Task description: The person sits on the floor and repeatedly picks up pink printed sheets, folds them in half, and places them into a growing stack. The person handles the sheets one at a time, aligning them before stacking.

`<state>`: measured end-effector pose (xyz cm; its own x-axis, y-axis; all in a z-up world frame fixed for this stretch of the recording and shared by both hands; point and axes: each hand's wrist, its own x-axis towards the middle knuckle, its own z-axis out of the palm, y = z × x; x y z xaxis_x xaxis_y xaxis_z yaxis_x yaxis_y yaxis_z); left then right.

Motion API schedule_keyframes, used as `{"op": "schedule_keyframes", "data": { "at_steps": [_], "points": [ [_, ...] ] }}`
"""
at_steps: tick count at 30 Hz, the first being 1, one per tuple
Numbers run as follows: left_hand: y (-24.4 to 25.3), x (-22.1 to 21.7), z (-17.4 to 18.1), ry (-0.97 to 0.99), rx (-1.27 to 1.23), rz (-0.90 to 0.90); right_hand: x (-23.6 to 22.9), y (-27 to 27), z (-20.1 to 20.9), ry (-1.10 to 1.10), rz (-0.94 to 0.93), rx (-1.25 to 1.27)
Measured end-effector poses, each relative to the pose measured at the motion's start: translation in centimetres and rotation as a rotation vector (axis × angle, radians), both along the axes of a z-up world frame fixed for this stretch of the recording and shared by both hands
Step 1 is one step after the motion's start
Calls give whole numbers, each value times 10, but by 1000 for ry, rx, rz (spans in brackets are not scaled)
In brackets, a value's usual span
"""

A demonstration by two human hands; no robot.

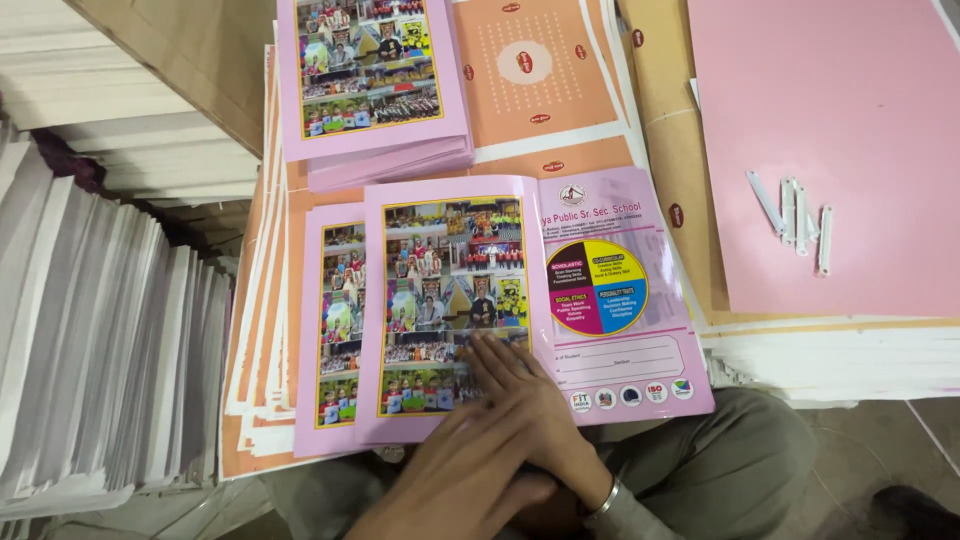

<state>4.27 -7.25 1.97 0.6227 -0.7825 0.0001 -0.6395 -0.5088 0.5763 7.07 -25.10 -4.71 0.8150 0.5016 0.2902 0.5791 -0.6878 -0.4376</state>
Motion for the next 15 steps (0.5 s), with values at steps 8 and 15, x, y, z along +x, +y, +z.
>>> {"op": "schedule_keyframes", "data": {
  "at_steps": [8, 15],
  "points": [
    [-106, 160, -106, -219, 101, 165, 2, -2, -30, 569, -5, -215],
    [-124, 256, -120, -343, 128, 250, -5, -1, -39, 67, 11, -17]
  ]
}}
